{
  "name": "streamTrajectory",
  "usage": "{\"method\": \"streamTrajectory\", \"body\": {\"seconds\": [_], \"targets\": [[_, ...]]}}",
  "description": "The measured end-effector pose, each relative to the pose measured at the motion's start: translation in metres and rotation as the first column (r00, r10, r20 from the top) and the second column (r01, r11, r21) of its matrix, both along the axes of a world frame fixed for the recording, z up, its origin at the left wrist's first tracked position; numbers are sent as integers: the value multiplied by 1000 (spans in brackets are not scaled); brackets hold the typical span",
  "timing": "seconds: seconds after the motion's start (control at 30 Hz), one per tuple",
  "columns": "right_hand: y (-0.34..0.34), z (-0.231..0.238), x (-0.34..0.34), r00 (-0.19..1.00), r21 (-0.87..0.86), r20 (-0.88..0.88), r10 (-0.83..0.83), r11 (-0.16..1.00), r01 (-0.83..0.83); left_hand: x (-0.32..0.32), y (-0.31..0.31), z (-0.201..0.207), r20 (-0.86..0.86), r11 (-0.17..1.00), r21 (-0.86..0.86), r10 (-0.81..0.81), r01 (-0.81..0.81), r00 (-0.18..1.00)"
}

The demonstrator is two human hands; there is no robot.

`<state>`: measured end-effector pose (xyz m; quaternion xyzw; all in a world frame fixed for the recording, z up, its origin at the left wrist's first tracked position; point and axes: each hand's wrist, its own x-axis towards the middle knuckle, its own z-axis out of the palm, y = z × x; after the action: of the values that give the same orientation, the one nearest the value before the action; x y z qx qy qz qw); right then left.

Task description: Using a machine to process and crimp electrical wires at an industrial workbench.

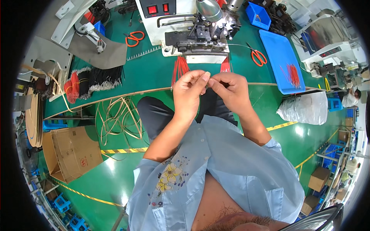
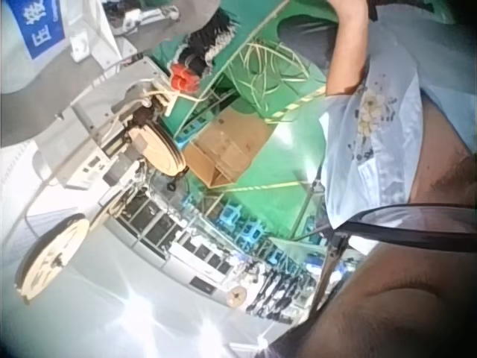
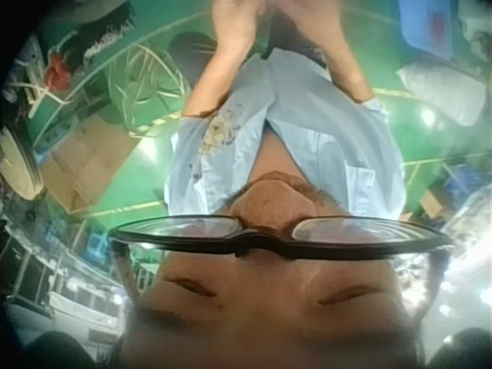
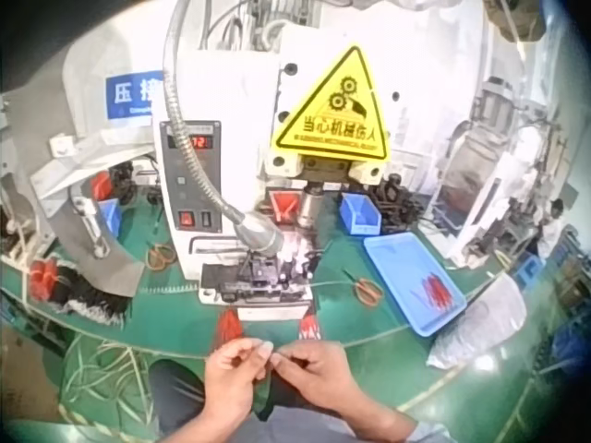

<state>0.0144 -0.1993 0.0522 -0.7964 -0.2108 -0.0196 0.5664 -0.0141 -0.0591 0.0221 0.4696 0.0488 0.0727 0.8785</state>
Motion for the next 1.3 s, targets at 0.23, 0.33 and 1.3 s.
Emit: {"method": "streamTrajectory", "body": {"seconds": [0.23,0.33,1.3], "targets": [[7,-9,58,924,3,95,-370,929,371,11,0,-2,-87,985,-133,-120,108,989],[8,-16,67,932,74,34,-360,931,357,11,-1,-4,-119,978,-131,-179,163,977],[11,-18,75,936,102,-36,-349,931,351,4,-5,2,-130,946,-181,-295,270,947]]}}
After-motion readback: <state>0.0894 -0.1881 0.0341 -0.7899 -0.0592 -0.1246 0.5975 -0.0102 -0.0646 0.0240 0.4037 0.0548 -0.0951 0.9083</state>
